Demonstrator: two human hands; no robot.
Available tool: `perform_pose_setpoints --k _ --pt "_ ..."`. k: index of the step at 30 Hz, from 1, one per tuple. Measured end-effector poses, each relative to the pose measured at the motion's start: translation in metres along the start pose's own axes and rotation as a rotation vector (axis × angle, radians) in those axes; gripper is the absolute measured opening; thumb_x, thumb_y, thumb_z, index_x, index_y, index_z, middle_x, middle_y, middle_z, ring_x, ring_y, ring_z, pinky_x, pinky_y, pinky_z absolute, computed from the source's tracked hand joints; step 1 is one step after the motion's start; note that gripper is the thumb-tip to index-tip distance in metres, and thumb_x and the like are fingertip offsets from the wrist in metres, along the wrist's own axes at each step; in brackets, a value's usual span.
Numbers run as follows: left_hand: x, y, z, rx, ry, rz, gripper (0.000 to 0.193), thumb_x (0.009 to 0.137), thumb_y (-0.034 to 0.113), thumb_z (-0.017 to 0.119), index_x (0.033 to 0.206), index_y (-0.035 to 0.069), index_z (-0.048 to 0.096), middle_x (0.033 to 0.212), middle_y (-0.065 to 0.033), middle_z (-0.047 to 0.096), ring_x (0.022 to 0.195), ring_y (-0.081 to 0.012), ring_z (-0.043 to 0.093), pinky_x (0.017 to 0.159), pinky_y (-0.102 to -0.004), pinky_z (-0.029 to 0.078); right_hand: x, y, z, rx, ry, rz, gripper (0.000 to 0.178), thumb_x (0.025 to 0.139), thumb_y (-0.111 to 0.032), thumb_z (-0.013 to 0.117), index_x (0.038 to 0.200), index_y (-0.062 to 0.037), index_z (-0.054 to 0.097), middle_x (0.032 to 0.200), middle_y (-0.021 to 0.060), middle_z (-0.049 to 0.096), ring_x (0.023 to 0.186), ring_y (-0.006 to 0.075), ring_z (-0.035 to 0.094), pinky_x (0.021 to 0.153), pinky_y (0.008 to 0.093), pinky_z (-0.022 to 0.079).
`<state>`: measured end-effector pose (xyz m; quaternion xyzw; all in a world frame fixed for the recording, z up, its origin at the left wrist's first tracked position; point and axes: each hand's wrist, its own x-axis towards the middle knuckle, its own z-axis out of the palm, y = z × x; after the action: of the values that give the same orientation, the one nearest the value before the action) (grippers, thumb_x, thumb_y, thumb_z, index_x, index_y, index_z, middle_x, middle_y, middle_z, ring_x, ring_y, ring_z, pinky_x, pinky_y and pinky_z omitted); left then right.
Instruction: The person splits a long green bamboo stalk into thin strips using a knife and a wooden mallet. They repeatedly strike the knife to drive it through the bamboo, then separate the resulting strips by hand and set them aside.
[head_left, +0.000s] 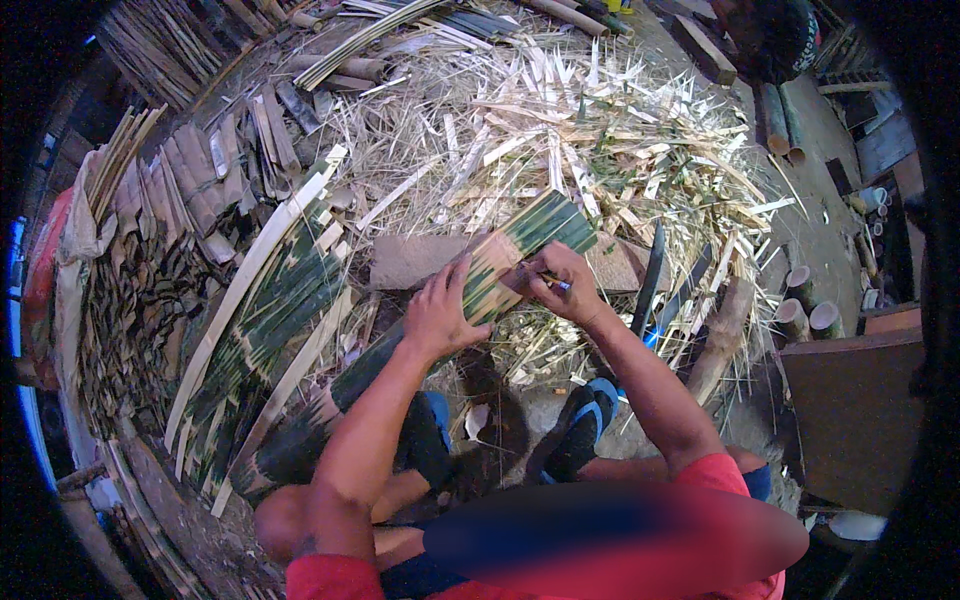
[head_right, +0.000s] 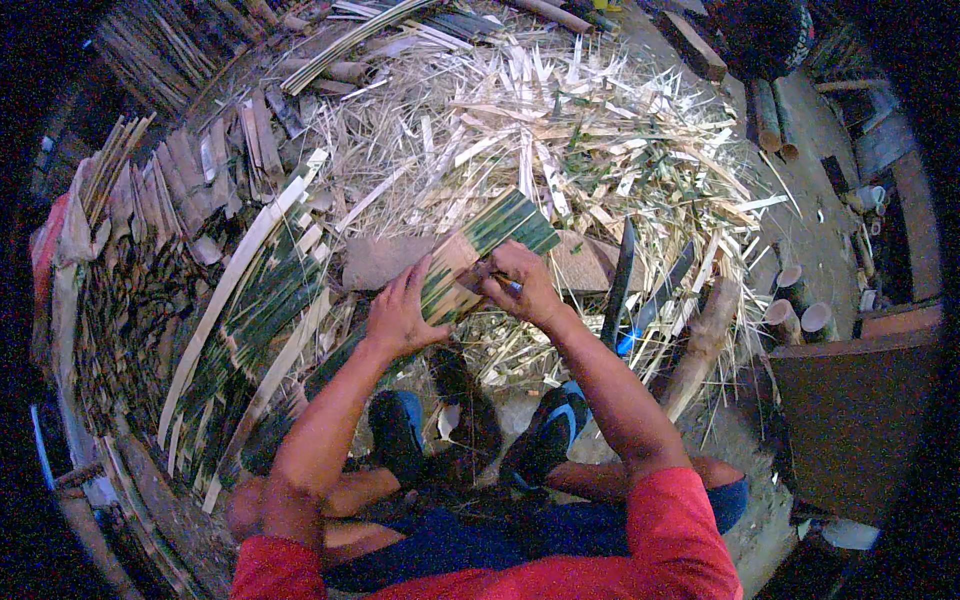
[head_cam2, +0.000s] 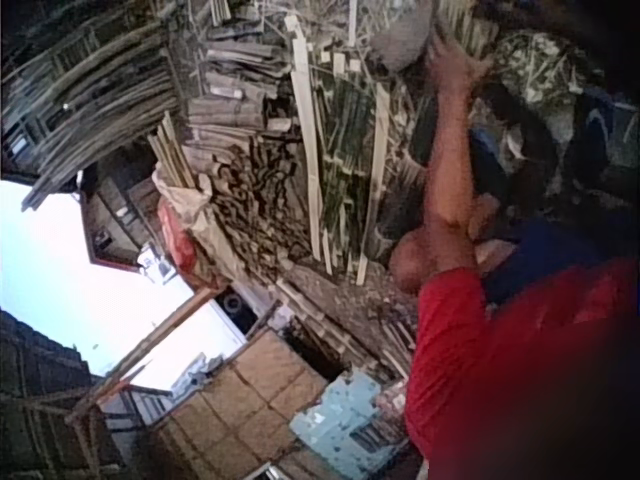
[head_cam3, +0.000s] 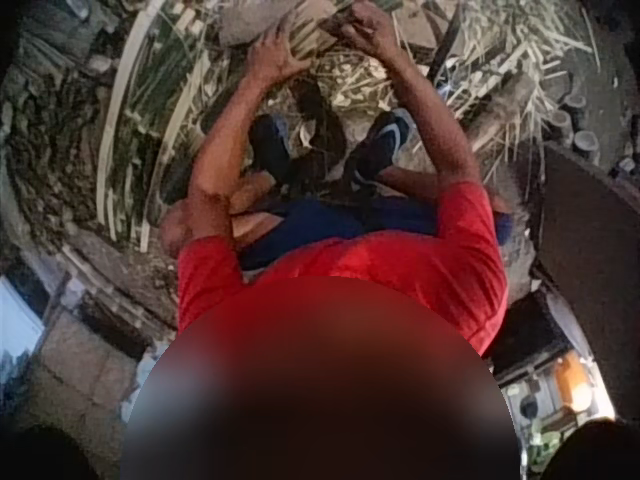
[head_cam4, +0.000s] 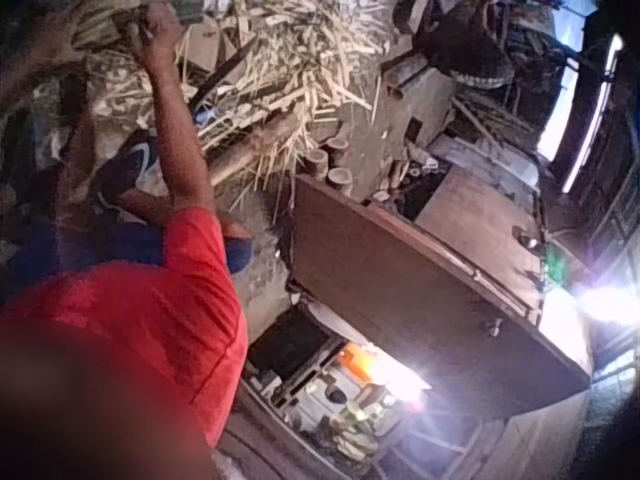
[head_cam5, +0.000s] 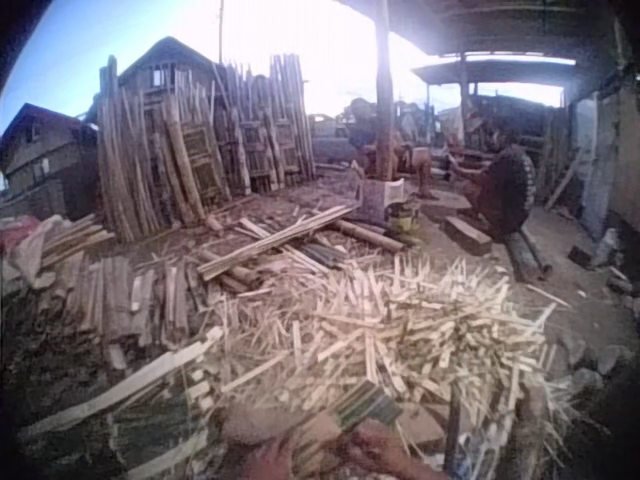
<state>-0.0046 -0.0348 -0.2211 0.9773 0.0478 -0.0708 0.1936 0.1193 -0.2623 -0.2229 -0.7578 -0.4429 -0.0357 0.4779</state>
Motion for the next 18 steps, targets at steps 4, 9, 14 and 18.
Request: perform_pose_setpoints --k 4,9,14,18 --pt "-0.002 0.003 -0.003 -0.001 0.006 0.017 0.119 0.066 0.054 0.082 0.159 0.019 0.017 0.153 -0.0188 0.038 0.135 -0.0402 0.045 0.109 -0.0511 0.042 0.001 -0.002 -0.006 0.022 -0.045 -0.033 0.013 0.075 -0.007 0.07 0.081 -0.005 0.059 0.075 0.0107 0.056 0.073 0.0323 0.054 0.07 0.0388 0.043" --pt "-0.004 0.005 -0.007 -0.011 0.009 0.013 0.12 0.065 0.052 0.084 0.159 0.019 0.017 0.151 -0.02 0.039 0.134 -0.0404 0.046 0.109 -0.0505 0.043 -0.001 -0.002 -0.002 0.014 0.007 0.044 0.012 0.079 -0.009 0.071 0.08 -0.0042 0.06 0.074 0.0103 0.059 0.071 0.0295 0.057 0.069 0.0381 0.044" --pt "-0.004 0.004 -0.004 -0.023 0.019 0.025 0.121 0.065 0.051 0.084 0.159 0.019 0.016 0.151 -0.0202 0.039 0.133 -0.0405 0.046 0.108 -0.0512 0.043 -0.001 0.0 0.004 -0.006 0.026 0.016 0.013 0.08 -0.012 0.072 0.082 -0.0047 0.062 0.077 0.0103 0.062 0.073 0.029 0.059 0.069 0.0378 0.044" --pt "-0.003 0.003 -0.001 -0.012 0.037 0.034 0.121 0.065 0.051 0.084 0.159 0.021 0.014 0.152 -0.0193 0.039 0.133 -0.04 0.046 0.108 -0.0521 0.043 -0.001 -0.002 0.001 -0.024 -0.029 0.017 0.014 0.078 -0.013 0.073 0.081 -0.0053 0.061 0.078 0.0098 0.061 0.075 0.0298 0.058 0.071 0.0379 0.044"
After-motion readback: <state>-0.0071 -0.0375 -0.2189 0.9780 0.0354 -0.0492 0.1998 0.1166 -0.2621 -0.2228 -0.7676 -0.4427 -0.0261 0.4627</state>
